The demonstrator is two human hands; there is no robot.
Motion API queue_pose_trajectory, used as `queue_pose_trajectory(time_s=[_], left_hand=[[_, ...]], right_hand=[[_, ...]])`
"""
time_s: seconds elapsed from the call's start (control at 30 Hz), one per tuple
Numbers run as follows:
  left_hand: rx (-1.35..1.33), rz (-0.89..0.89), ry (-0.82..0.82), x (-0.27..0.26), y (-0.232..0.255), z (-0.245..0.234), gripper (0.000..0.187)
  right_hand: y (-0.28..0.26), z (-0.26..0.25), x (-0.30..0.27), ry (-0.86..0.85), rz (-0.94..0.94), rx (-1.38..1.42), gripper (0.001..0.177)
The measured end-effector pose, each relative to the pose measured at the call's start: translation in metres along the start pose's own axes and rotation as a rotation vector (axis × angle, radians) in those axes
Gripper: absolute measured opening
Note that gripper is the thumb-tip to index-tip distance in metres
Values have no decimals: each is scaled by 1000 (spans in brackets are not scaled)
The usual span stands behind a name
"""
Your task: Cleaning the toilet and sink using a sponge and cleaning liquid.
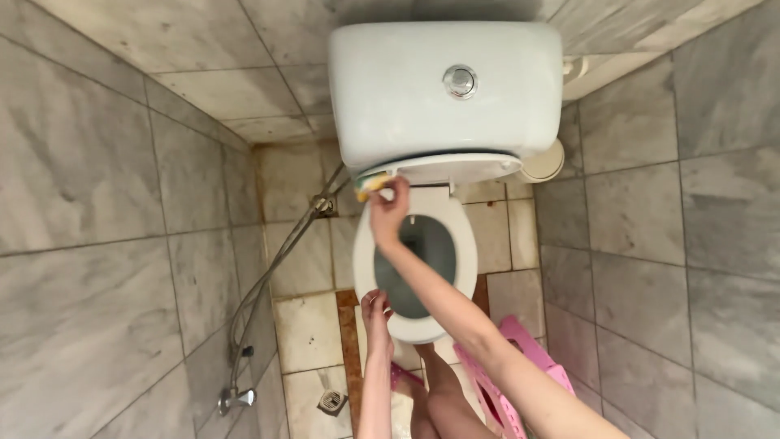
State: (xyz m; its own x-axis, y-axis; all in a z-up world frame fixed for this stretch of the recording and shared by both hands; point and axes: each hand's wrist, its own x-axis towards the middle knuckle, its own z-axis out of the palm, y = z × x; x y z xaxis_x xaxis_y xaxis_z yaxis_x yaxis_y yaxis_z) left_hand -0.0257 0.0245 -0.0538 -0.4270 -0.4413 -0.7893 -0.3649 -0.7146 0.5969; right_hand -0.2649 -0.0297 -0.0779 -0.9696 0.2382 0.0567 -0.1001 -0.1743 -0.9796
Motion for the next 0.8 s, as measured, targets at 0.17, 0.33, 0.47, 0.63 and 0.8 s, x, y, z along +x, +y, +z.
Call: queue_pose_trajectory(time_s=[0.17,0.33,0.47,0.63,0.8], left_hand=[[-47,-15,9,6,-3,-6,30],[-14,-30,34,-12,3,-29,32],[86,-49,61,-18,1,-53,32],[100,-32,84,-11,1,-60,30],[25,-55,52,-19,21,-35,30]], right_hand=[[95,-25,6,14,-63,-124,47],[178,-145,84,361,185,-80,56],[55,-192,138,647,213,-40,44],[-54,-174,128,495,66,119,40],[37,-212,115,239,-193,-447,39]])
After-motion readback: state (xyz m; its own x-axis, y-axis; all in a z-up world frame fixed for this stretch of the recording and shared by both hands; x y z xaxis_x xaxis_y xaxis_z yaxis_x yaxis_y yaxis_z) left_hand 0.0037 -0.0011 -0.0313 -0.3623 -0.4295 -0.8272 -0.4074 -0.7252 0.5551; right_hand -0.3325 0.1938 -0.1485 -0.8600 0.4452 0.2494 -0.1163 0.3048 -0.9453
